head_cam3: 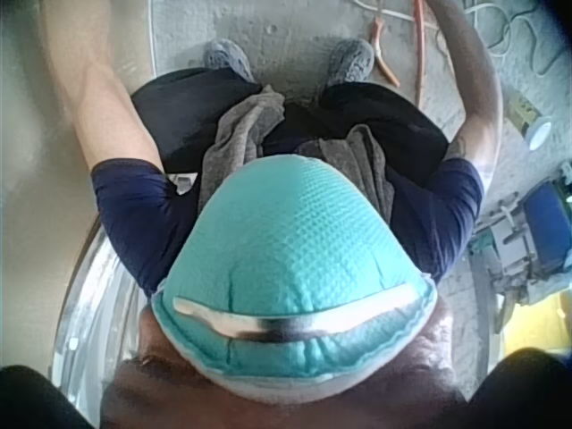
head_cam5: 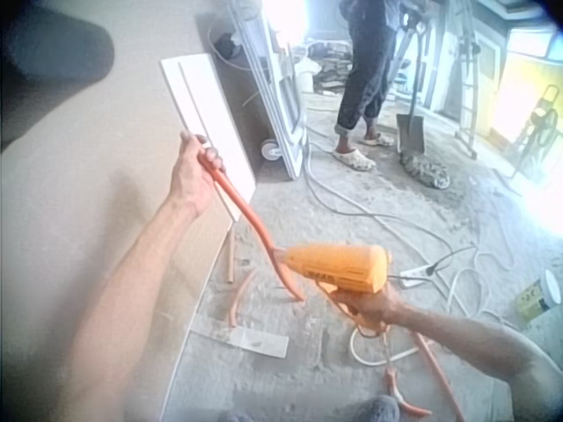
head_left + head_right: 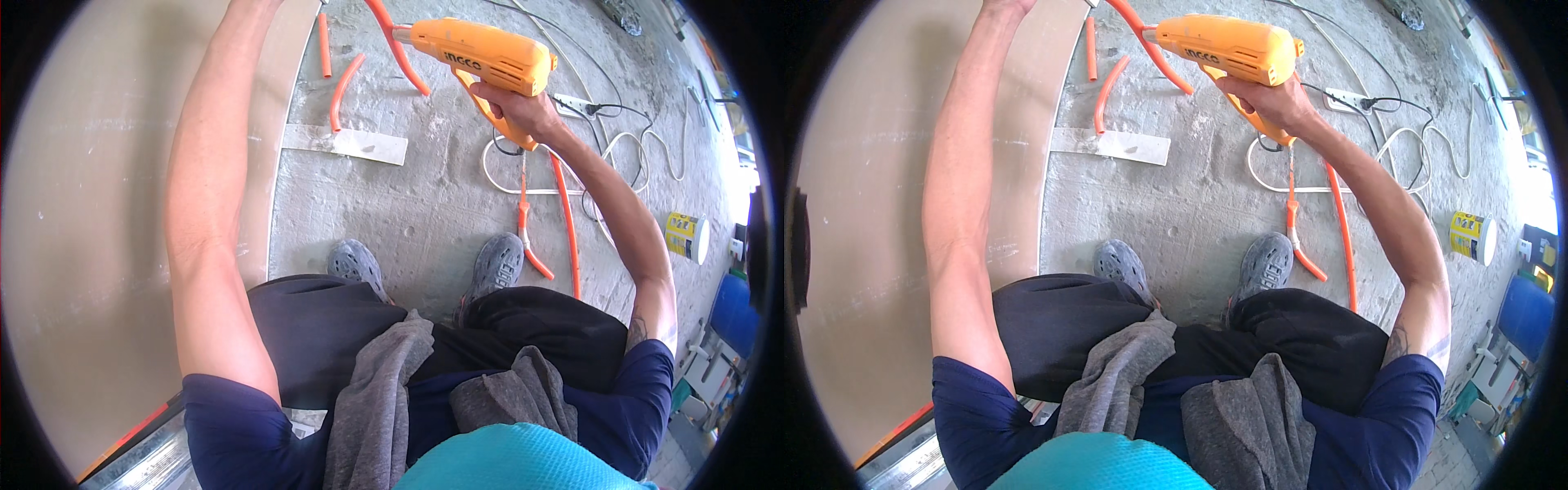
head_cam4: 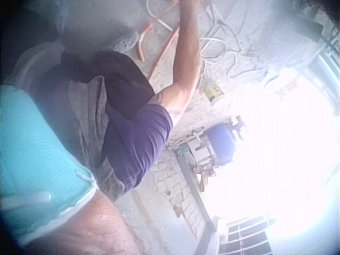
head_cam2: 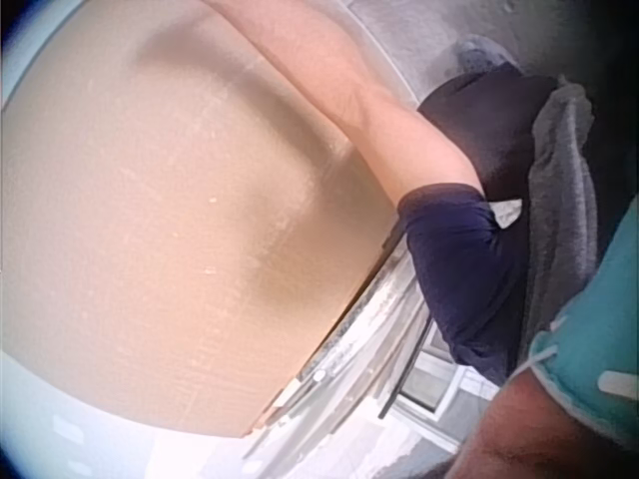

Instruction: The person holds a section of orange conduit pipe and uses a heat gun to apply heat to the surface, rotating and moving the pipe through the air to distribute the heat.

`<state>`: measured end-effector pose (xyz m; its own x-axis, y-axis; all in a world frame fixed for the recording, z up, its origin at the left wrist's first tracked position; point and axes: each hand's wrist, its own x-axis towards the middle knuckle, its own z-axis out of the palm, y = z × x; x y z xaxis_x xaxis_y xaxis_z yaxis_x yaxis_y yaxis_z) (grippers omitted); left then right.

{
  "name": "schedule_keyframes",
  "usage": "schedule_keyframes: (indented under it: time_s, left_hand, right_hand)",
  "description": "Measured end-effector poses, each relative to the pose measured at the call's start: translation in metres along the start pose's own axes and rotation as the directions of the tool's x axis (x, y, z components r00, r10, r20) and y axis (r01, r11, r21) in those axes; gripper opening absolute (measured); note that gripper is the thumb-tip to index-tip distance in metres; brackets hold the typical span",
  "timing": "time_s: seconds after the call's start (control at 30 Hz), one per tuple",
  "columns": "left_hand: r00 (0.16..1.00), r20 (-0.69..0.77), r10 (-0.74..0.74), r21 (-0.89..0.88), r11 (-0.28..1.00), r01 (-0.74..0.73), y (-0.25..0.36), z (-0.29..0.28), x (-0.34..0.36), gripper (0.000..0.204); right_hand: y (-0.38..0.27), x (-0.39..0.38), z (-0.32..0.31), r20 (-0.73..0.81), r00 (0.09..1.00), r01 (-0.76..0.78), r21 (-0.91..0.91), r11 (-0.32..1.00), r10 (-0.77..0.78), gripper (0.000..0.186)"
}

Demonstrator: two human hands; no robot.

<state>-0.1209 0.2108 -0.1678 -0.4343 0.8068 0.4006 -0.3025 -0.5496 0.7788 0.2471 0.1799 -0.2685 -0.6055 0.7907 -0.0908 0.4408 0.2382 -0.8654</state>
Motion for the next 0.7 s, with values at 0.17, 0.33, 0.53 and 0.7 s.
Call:
schedule_keyframes:
  time_s: [0.17, 0.33, 0.53, 0.7]
  left_hand:
    - [0.999, 0.052, 0.011, -0.033, 0.999, -0.009, -0.001, -0.005, 0.006, 0.029]
    - [0.999, 0.040, 0.026, 0.016, 1.000, -0.027, -0.004, -0.004, 0.007, 0.029]
    - [0.999, 0.048, 0.026, 0.005, 1.000, -0.026, -0.005, -0.003, 0.006, 0.028]
    - [0.997, 0.076, 0.033, -0.013, 0.999, -0.032, -0.004, -0.007, 0.009, 0.028]
  right_hand:
    - [-0.021, 0.005, -0.003, -0.020, 0.994, 0.106, 0.041, 0.993, -0.106, 0.022]
    - [-0.027, 0.015, -0.006, -0.049, 0.993, 0.104, -0.101, 0.990, -0.109, 0.021]
    - [-0.037, 0.019, -0.006, -0.072, 0.973, 0.215, -0.070, 0.974, -0.220, 0.022]
    - [-0.047, 0.028, -0.006, -0.099, 0.966, 0.228, -0.107, 0.968, -0.238, 0.020]
